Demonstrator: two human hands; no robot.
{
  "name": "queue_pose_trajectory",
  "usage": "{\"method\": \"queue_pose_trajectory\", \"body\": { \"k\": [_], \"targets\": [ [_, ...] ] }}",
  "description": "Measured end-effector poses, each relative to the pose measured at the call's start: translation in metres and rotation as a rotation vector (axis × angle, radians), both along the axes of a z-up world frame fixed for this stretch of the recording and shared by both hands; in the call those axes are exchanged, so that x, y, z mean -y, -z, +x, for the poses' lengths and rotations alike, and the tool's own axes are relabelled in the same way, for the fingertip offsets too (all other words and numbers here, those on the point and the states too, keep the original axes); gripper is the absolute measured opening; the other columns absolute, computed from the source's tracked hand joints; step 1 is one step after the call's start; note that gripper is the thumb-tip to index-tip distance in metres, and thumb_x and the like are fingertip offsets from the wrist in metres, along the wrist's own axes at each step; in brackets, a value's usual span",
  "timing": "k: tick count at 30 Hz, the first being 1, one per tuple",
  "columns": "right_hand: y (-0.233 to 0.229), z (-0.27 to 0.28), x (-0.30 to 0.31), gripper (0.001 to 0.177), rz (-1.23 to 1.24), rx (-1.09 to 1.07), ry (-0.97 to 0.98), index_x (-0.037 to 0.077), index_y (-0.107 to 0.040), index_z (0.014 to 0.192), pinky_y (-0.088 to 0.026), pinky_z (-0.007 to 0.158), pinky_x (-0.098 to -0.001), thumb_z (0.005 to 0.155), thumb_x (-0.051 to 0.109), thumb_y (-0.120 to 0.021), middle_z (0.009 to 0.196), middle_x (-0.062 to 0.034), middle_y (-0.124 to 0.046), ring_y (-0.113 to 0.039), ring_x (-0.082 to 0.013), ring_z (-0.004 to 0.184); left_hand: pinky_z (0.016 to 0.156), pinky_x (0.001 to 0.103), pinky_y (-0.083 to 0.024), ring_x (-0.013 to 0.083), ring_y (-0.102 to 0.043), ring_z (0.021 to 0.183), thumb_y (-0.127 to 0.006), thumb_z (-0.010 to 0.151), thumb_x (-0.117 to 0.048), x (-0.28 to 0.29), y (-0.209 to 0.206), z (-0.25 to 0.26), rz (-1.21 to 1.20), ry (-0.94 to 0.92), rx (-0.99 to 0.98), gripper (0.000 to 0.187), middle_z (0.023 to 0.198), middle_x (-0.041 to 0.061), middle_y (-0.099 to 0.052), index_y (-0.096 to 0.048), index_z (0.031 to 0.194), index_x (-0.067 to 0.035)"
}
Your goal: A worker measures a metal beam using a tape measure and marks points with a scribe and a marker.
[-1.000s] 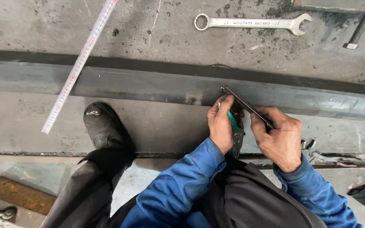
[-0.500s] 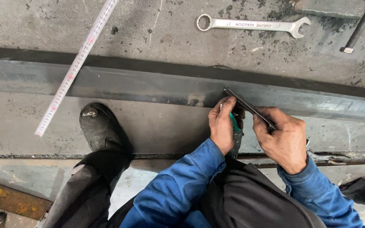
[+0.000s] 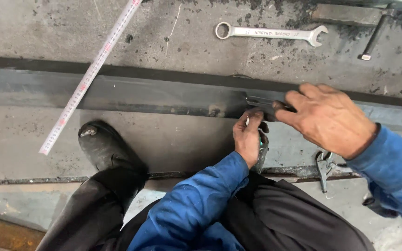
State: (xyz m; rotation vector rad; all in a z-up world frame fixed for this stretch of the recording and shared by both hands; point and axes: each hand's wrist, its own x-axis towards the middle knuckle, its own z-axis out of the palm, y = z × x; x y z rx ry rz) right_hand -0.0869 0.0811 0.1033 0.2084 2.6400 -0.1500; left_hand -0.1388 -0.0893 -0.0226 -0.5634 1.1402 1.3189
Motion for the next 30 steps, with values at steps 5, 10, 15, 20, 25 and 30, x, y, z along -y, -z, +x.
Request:
{"method": "queue_pose_trajectory", "body": {
  "k": [5,10,15,20,25,30],
  "targets": [
    [-0.012,-0.032,0.005,0.009,0.002,0.039,-0.052,0.021,-0.062,0.097,-0.053,0.078,-0.0347,0.089,0.023,-0.059,0.094,-0.0008,-0.058,-0.056,-0.0203,0.084,0.046,0.026,-0.037,0.0113,-0.046,0.053,-0.06,0.096,-0.022,-0.005,-0.01,-0.02,-0.012,0.154,0.006,0.022,0.07,0.004,-0.058,-0.071,0.105,-0.006],
    [-0.012,-0.049,0.024,0.006,0.09,0.087,0.039,0.02,-0.061,0.095,-0.058,0.08,-0.034,0.09,0.023,-0.059,0.088,0.0,-0.063,-0.065,-0.0204,0.083,0.045,0.024,-0.037,0.0088,-0.045,0.05,-0.064,0.098,-0.024,-0.004,0.001,-0.03,0.029,0.176,0.081,0.018,0.067,0.003,-0.057,-0.071,0.101,-0.008],
    [-0.016,-0.059,0.045,0.01,0.035,0.081,0.478,0.011,-0.056,0.089,-0.049,0.057,-0.0405,0.095,0.017,-0.061,0.073,-0.0046,-0.065,-0.065,-0.0288,0.063,0.041,0.021,-0.038,0.0075,-0.054,0.057,-0.068,0.097,-0.026,0.004,0.013,-0.034,0.116,0.119,0.171,0.021,0.087,0.003,-0.072,-0.07,0.102,-0.006],
    [-0.004,-0.041,0.064,0.01,-0.125,0.203,1.285,0.018,-0.074,0.1,-0.052,0.06,-0.042,0.095,0.025,-0.069,0.065,-0.0083,-0.068,-0.066,-0.029,0.063,0.036,0.02,-0.041,0.0105,-0.059,0.057,-0.066,0.099,-0.034,-0.007,-0.007,-0.054,0.087,0.159,0.235,0.028,0.089,0.01,-0.074,-0.07,0.097,-0.007],
    [0.006,-0.035,0.085,0.016,-0.391,-0.052,1.95,0.004,-0.071,0.105,-0.037,0.028,-0.0284,0.098,0.018,-0.067,0.058,-0.0149,-0.059,-0.05,-0.0175,0.042,0.028,0.023,-0.044,0.0163,-0.064,0.052,-0.075,0.094,-0.032,-0.01,0.005,-0.045,0.029,0.192,0.209,0.029,0.074,0.015,-0.071,-0.07,0.084,-0.006],
    [-0.01,-0.058,0.099,0.041,-0.046,0.072,1.22,0.007,-0.069,0.127,-0.057,0.086,-0.0534,0.088,0.017,-0.078,0.111,-0.0213,-0.074,-0.07,-0.0428,0.103,0.027,0.024,-0.044,0.0163,-0.06,0.047,-0.076,0.092,-0.03,-0.011,0.002,-0.052,-0.042,0.23,0.197,0.027,0.062,0.012,-0.063,-0.073,0.081,-0.005]
  ]
}}
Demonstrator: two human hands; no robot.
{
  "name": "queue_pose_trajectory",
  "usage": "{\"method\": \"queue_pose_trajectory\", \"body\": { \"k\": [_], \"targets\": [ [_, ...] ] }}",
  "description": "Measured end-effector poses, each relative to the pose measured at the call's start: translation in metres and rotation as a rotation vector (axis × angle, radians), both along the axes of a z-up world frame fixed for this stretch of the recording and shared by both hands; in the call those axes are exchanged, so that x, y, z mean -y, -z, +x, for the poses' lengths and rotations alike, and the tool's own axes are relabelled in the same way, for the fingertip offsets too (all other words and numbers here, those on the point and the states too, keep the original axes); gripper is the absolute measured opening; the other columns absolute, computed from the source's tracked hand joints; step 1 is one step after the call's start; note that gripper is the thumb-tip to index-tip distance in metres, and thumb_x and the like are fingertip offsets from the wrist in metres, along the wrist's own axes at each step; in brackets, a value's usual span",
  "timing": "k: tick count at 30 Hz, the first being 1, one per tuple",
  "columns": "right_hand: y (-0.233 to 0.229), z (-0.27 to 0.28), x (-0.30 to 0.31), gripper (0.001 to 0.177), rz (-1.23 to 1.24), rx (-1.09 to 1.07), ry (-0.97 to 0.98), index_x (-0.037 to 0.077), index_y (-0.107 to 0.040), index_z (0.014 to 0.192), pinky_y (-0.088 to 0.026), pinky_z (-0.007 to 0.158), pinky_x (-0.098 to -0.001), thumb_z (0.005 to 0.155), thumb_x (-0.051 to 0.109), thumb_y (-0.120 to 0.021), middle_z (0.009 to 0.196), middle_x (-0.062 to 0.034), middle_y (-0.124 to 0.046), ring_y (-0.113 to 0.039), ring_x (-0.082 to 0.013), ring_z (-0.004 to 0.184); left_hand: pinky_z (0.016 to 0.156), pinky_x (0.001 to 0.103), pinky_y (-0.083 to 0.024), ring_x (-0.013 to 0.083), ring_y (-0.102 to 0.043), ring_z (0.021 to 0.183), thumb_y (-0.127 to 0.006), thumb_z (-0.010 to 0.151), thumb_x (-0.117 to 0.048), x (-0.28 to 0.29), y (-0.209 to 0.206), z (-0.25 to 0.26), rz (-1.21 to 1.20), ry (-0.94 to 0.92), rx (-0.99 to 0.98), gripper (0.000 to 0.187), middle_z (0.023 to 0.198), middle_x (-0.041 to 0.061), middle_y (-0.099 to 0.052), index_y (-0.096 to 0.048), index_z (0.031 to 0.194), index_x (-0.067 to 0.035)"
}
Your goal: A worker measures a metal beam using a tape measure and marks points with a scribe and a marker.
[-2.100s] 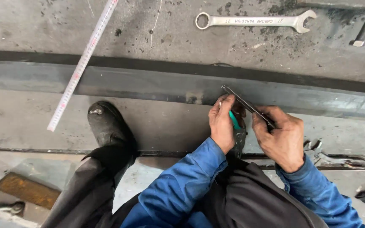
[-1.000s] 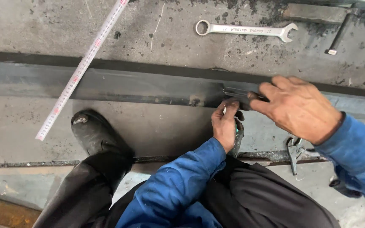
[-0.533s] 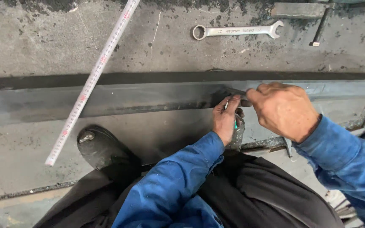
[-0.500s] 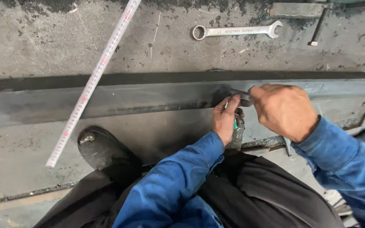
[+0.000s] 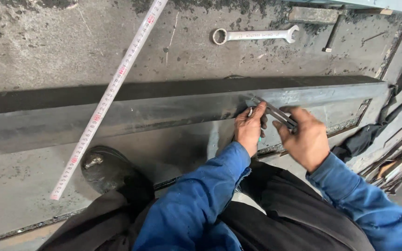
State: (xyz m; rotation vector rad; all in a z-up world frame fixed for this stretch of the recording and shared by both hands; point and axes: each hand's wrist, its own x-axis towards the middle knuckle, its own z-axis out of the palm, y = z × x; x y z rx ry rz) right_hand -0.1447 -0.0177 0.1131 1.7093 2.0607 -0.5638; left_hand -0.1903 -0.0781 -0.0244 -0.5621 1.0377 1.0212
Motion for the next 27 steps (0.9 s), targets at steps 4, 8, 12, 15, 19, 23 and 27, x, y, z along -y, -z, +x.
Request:
{"method": "queue_pose_trajectory", "body": {
  "k": [4,8,12,15,19,23,27],
  "targets": [
    [0.007,0.026,0.013,0.061,0.098,0.478,-0.686,0.031,-0.059,0.142,-0.065,0.065,-0.0358,0.082,0.036,-0.067,0.098,0.0028,-0.059,-0.07,-0.0153,0.076,0.027,0.023,-0.043,0.0165,-0.059,0.047,-0.078,0.09,-0.031,0.004,0.006,0.005,0.004,-0.014,0.004,0.029,0.06,0.012,-0.061,-0.07,0.078,-0.006],
    [0.007,0.002,0.009,0.036,0.206,0.497,-0.863,0.026,-0.069,0.124,-0.056,0.05,-0.0301,0.09,0.027,-0.058,0.083,0.0024,-0.06,-0.067,-0.0138,0.058,0.027,0.026,-0.044,0.0176,-0.061,0.048,-0.081,0.089,-0.033,0.008,0.012,0.001,0.039,0.006,-0.008,0.031,0.061,0.014,-0.065,-0.071,0.076,-0.006],
    [0.007,-0.031,-0.016,0.018,-0.254,0.493,-0.327,0.017,-0.071,0.096,-0.062,0.069,-0.0477,0.088,0.031,-0.063,0.078,-0.0075,-0.075,-0.077,-0.0345,0.078,0.031,0.025,-0.045,0.016,-0.062,0.052,-0.077,0.093,-0.037,0.015,0.006,-0.009,0.06,-0.015,0.037,0.035,0.068,0.014,-0.068,-0.069,0.078,-0.007],
    [0.008,-0.035,-0.044,0.026,-0.397,0.32,0.113,0.013,-0.078,0.106,-0.06,0.074,-0.0506,0.087,0.027,-0.068,0.083,-0.0171,-0.078,-0.076,-0.0397,0.086,0.031,0.021,-0.045,0.0129,-0.061,0.052,-0.074,0.093,-0.037,0.021,0.004,-0.01,0.015,-0.063,0.134,0.03,0.075,0.013,-0.07,-0.075,0.091,-0.007],
    [0.004,-0.025,-0.065,0.031,-0.496,-0.06,0.731,-0.015,-0.069,0.111,-0.033,0.028,-0.0306,0.089,0.006,-0.062,0.062,-0.0276,-0.058,-0.047,-0.0204,0.036,0.031,0.021,-0.046,0.0133,-0.062,0.054,-0.073,0.095,-0.032,0.026,0.006,-0.013,0.03,-0.061,0.139,0.026,0.078,0.015,-0.071,-0.076,0.096,-0.006],
    [0.017,0.027,-0.052,0.029,-0.549,-0.309,1.06,-0.005,-0.067,0.119,-0.027,0.03,-0.0261,0.095,0.009,-0.063,0.07,-0.0153,-0.063,-0.042,-0.0142,0.038,0.043,0.025,-0.037,0.0102,-0.052,0.06,-0.068,0.094,-0.029,0.019,0.003,-0.031,0.082,-0.034,0.191,0.026,0.086,0.004,-0.068,-0.073,0.103,-0.005],
    [0.028,0.055,-0.014,0.028,-0.555,-0.647,1.236,-0.003,-0.065,0.121,-0.026,0.03,-0.0215,0.099,0.012,-0.057,0.073,-0.0115,-0.065,-0.042,-0.0082,0.037,0.039,0.023,-0.036,0.0069,-0.048,0.055,-0.072,0.093,-0.028,0.013,0.004,-0.032,0.076,0.023,0.151,0.021,0.083,0.001,-0.07,-0.07,0.096,-0.008]
  ]
}}
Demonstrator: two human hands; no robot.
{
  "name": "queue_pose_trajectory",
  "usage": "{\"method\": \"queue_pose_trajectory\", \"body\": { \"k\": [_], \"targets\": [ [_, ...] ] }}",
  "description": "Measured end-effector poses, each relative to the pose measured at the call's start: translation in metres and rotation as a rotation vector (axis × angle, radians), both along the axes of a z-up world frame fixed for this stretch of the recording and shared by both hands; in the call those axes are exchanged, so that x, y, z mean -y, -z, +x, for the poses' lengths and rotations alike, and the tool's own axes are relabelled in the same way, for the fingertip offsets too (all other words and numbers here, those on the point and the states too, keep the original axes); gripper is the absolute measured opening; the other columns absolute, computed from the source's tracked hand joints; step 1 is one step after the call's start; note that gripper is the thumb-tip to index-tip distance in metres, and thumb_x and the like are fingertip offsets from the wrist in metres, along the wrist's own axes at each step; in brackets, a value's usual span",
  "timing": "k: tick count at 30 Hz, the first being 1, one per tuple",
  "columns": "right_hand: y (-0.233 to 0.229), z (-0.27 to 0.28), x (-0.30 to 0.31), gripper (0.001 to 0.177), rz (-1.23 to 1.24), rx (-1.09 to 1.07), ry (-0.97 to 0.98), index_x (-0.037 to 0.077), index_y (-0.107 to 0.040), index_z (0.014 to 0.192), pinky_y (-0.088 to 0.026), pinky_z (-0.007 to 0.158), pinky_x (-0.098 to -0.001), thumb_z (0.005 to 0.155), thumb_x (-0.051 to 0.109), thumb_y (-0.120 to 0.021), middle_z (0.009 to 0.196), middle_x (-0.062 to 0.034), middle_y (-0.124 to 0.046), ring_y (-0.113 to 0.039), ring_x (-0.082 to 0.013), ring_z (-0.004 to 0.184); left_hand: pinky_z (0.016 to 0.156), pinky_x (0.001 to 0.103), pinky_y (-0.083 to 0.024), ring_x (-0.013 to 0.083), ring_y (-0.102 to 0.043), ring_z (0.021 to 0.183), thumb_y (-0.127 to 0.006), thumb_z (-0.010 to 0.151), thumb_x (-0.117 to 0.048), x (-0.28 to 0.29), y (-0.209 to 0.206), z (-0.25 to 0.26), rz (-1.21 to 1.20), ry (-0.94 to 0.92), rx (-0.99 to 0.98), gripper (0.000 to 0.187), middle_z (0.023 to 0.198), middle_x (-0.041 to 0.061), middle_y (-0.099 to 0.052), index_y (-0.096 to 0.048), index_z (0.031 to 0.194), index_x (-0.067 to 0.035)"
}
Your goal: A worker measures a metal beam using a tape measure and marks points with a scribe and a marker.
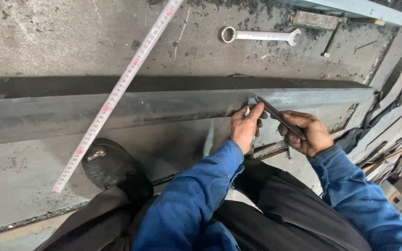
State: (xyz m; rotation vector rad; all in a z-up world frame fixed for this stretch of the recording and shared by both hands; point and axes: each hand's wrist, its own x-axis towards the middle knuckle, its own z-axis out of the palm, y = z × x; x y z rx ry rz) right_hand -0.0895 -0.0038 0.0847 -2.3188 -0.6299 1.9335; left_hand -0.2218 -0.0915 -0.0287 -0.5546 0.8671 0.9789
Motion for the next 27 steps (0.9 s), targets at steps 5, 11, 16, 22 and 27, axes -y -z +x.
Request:
{"method": "queue_pose_trajectory", "body": {
  "k": [5,11,16,22,27],
  "targets": [
    [-0.023,-0.036,-0.01,0.024,0.042,0.12,-0.369,0.0,-0.071,0.117,-0.032,0.037,-0.0252,0.096,0.01,-0.065,0.07,-0.01,-0.065,-0.046,-0.0125,0.042,0.041,0.024,-0.034,0.0079,-0.048,0.055,-0.069,0.093,-0.027,0.001,-0.008,0.004,-0.046,-0.072,-0.015,0.019,0.078,0.0,-0.066,-0.072,0.1,-0.009],
    [-0.054,-0.131,-0.018,0.023,0.496,0.422,-1.388,0.003,-0.076,0.117,-0.042,0.049,-0.0348,0.095,0.007,-0.07,0.071,-0.0103,-0.068,-0.05,-0.0218,0.05,0.048,0.026,-0.039,0.0116,-0.052,0.059,-0.053,0.099,-0.027,-0.005,-0.036,-0.04,0.083,-0.516,-0.077,0.023,0.074,0.002,-0.062,-0.065,0.097,-0.008],
    [-0.048,-0.209,-0.004,0.022,0.807,0.27,-1.736,0.005,-0.076,0.11,-0.045,0.048,-0.0429,0.089,0.007,-0.07,0.074,-0.0142,-0.071,-0.054,-0.0336,0.046,0.073,0.03,-0.045,0.0146,-0.053,0.078,-0.045,0.1,-0.028,0.007,-0.03,-0.089,-0.016,-0.561,-0.475,0.034,0.089,0.004,-0.065,-0.066,0.103,-0.002],
    [-0.009,-0.242,0.008,0.023,0.702,0.287,-1.91,0.022,-0.072,0.115,-0.06,0.081,-0.0526,0.096,0.031,-0.066,0.097,-0.0058,-0.078,-0.074,-0.0343,0.098,0.069,0.036,-0.057,0.0254,-0.062,0.082,-0.054,0.097,-0.036,0.014,-0.018,-0.124,-0.261,-0.583,-0.537,0.029,0.096,0.014,-0.061,-0.063,0.105,-0.01],
    [0.005,-0.262,0.009,0.024,0.735,0.201,-1.973,0.023,-0.07,0.117,-0.059,0.08,-0.0544,0.096,0.033,-0.064,0.098,-0.0045,-0.077,-0.073,-0.0332,0.1,0.099,0.042,-0.056,0.0389,-0.061,0.121,-0.052,0.096,-0.05,0.021,-0.007,-0.141,-0.34,-0.487,-0.532,0.062,0.135,0.027,-0.057,-0.055,0.142,-0.009]
  ]
}}
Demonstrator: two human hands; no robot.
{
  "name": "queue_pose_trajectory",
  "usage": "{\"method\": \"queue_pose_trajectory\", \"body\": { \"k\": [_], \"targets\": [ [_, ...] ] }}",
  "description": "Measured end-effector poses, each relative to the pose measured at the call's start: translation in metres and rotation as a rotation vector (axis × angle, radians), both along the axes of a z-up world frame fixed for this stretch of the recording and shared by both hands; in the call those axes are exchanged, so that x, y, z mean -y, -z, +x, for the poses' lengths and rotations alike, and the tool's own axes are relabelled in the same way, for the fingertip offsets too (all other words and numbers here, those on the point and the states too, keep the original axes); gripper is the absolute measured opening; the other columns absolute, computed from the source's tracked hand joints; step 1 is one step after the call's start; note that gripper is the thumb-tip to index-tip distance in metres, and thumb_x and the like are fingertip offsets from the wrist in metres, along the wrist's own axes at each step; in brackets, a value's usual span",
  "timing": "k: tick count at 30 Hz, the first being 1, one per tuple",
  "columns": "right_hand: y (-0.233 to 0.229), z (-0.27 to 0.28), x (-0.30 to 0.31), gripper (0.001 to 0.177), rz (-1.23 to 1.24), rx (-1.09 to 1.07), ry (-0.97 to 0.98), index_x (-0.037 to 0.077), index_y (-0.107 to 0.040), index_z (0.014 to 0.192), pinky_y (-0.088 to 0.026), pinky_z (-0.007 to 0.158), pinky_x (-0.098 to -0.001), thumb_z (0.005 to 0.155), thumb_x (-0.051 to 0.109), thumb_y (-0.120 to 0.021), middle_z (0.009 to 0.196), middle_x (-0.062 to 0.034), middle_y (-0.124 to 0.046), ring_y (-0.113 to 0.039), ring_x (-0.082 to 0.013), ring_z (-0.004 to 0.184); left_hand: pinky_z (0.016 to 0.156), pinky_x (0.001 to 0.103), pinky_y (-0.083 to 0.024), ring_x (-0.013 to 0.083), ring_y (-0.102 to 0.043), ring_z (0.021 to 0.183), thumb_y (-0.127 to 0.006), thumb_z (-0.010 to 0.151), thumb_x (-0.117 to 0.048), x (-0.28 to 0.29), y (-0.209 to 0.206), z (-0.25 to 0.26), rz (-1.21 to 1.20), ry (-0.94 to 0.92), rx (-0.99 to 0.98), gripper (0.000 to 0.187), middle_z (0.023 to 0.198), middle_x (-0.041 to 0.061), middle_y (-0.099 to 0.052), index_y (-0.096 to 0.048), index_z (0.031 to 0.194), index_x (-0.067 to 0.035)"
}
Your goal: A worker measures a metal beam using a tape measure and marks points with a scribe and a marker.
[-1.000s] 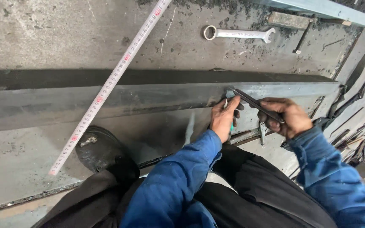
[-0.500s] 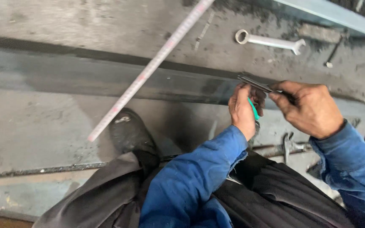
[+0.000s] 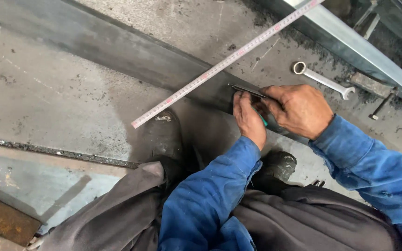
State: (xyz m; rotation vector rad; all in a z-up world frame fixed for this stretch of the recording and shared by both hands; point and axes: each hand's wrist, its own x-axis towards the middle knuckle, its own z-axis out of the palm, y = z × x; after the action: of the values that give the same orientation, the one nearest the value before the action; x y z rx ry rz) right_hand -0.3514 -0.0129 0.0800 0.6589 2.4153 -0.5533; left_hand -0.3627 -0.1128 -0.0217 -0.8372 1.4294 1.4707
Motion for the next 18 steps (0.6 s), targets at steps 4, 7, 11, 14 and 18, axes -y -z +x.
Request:
{"method": "queue_pose_trajectory", "body": {
  "k": [4,7,11,14,18],
  "targets": [
    [0.001,-0.012,0.004,0.025,-0.028,0.019,-0.008,0.021,-0.07,0.116,-0.058,0.081,-0.0579,0.094,0.031,-0.064,0.1,-0.0074,-0.077,-0.072,-0.0367,0.101,0.102,0.043,-0.055,0.0403,-0.06,0.122,-0.052,0.096,-0.05,0.0,-0.009,-0.015,0.004,-0.04,0.023,0.066,0.136,0.03,-0.054,-0.052,0.145,-0.006],
    [0.005,-0.011,0.002,0.025,-0.02,0.021,-0.016,0.021,-0.07,0.117,-0.058,0.081,-0.0578,0.095,0.031,-0.064,0.099,-0.0075,-0.077,-0.073,-0.0361,0.1,0.101,0.044,-0.055,0.0416,-0.061,0.12,-0.049,0.098,-0.048,0.0,-0.014,-0.019,0.013,-0.023,0.01,0.063,0.131,0.03,-0.057,-0.053,0.144,-0.005],
    [0.005,-0.011,0.001,0.024,-0.013,0.042,-0.007,0.021,-0.071,0.116,-0.059,0.082,-0.0569,0.095,0.031,-0.064,0.099,-0.0059,-0.078,-0.073,-0.0352,0.099,0.098,0.046,-0.053,0.0412,-0.063,0.114,-0.049,0.099,-0.045,0.001,-0.02,-0.022,0.046,-0.023,0.004,0.059,0.124,0.03,-0.06,-0.053,0.142,-0.005],
    [0.003,-0.015,0.002,0.022,-0.006,0.043,-0.001,0.02,-0.072,0.115,-0.059,0.081,-0.0557,0.096,0.029,-0.065,0.097,-0.0055,-0.078,-0.074,-0.0352,0.097,0.098,0.045,-0.054,0.0392,-0.063,0.116,-0.053,0.097,-0.047,-0.001,-0.025,-0.027,0.073,-0.077,0.074,0.07,0.13,0.031,-0.057,-0.045,0.151,-0.004],
    [0.001,-0.017,0.005,0.021,-0.004,0.059,0.013,0.018,-0.072,0.112,-0.059,0.08,-0.0571,0.095,0.028,-0.065,0.095,-0.0072,-0.078,-0.074,-0.0371,0.095,0.105,0.045,-0.052,0.0418,-0.06,0.122,-0.051,0.097,-0.047,-0.002,-0.046,-0.036,0.036,-0.016,0.075,0.067,0.137,0.032,-0.052,-0.047,0.15,-0.006]
  ]
}}
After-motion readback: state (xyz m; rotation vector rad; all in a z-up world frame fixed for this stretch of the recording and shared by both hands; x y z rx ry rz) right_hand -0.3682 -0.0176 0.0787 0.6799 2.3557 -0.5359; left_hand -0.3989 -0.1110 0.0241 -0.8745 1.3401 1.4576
